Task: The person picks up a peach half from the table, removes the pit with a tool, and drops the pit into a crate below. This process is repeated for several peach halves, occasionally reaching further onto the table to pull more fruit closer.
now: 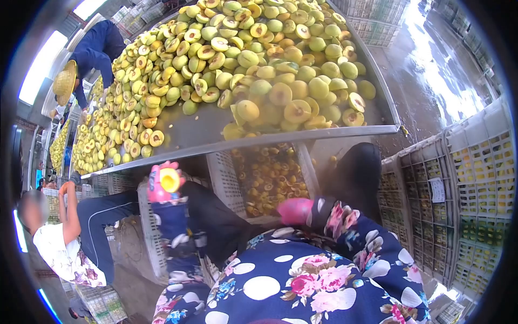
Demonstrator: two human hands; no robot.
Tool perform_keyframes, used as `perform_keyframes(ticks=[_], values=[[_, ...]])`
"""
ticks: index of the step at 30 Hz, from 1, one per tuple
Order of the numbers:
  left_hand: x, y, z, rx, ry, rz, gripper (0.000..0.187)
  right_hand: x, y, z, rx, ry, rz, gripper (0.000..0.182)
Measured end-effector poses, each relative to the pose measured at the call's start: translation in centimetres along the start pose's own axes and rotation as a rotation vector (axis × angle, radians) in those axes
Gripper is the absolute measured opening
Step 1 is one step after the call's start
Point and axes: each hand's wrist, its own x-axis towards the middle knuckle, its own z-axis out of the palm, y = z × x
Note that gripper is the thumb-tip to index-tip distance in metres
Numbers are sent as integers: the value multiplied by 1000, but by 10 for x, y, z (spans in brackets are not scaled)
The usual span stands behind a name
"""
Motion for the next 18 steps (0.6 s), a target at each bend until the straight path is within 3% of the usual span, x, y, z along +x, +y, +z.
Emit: perform_keyframes(ticks=[1,2,3,4,5,7,8,9,10,11,12,15,18], values=[[17,11,-17,256,146,109,28,4,24,8,-483,-31,-98,31],[51,11,-57,554,113,196,28,4,6,0,-350,40,31,30],[57,30,-59,1489,152,242,34,0,-32,-15,-216,110,161,30],[54,45,-37,1697,164,281,38,-1,-52,-24,-78,181,291,29],[57,57,-15,1907,176,319,42,1,-50,-26,-22,189,264,29],[125,43,-30,1794,-21,525,45,7,-39,-28,78,206,194,28],[143,38,-11,1420,-114,181,50,14,-6,-9,-17,308,-23,28],[154,41,19,1716,-209,397,52,15,0,-7,-27,250,31,30],[175,34,33,1658,-284,349,55,16,7,-4,-39,191,83,36],[205,21,40,1746,-302,499,58,9,-30,-28,116,62,323,34],[206,25,71,1643,-301,178,60,7,-33,-33,268,28,406,31],[252,0,81,1766,-271,239,59,18,16,-22,296,102,260,27],[257,3,87,1669,-200,238,59,24,34,-19,405,82,314,25]])
